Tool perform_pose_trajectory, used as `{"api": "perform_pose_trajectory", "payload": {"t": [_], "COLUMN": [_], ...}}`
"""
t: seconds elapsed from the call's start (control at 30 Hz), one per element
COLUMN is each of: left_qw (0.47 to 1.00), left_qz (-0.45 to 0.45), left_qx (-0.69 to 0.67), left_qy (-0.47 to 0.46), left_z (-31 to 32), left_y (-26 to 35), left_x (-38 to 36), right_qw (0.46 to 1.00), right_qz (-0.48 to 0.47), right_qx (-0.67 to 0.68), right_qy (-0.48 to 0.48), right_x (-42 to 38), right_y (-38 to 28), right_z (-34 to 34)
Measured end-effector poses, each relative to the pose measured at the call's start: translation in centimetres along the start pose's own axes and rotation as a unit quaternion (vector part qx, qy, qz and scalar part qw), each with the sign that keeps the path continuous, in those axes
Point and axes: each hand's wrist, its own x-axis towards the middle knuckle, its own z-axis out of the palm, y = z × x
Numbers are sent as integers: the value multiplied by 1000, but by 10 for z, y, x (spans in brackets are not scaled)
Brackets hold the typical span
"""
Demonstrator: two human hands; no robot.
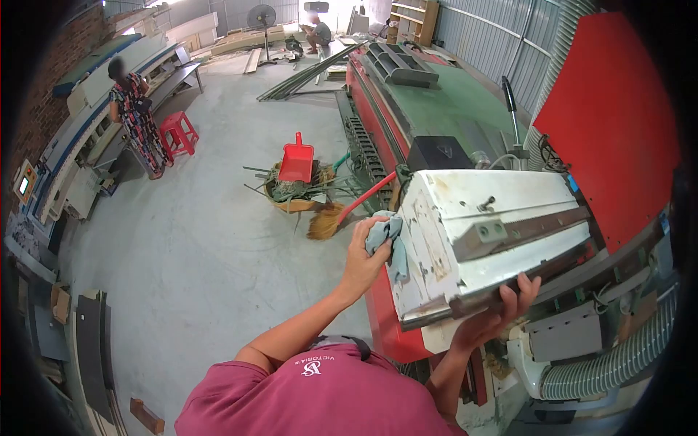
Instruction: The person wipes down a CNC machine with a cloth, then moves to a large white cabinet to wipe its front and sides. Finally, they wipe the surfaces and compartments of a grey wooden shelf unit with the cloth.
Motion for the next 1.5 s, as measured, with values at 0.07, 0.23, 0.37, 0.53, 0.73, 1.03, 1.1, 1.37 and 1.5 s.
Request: {"api": "perform_pose_trajectory", "payload": {"t": [0.07, 0.23, 0.37, 0.53, 0.73, 1.03, 1.1, 1.37, 1.5], "left_qw": [1000, 999, 988, 964, 943, 965, 963, 893, 880], "left_qz": [-12, -9, 11, 2, 59, -31, -46, 251, 218], "left_qx": [7, -4, -78, -125, -60, -188, -194, -67, -101], "left_qy": [-12, -43, -130, -236, -323, -179, -183, -367, -410], "left_z": [-11, -16, -8, -20, -50, -67, -68, -51, -49], "left_y": [-2, 6, 13, 1, -3, 11, 33, 41, 37], "left_x": [12, 67, 97, 114, 150, 187, 182, 159, 134], "right_qw": [1000, 994, 992, 973, 984, 919, 908, 896, 898], "right_qz": [-4, -44, -66, -229, -53, 3, -5, -10, -6], "right_qx": [-2, -42, -62, -34, -87, -383, -411, -439, -436], "right_qy": [16, 89, 87, 4, 147, 94, 82, 73, 62], "right_x": [-2, -2, -2, -9, -21, 21, 26, 25, 19], "right_y": [-3, 6, 7, 44, 1, -60, -60, -65, -67], "right_z": [6, 20, 19, -2, 30, 105, 108, 108, 111]}}
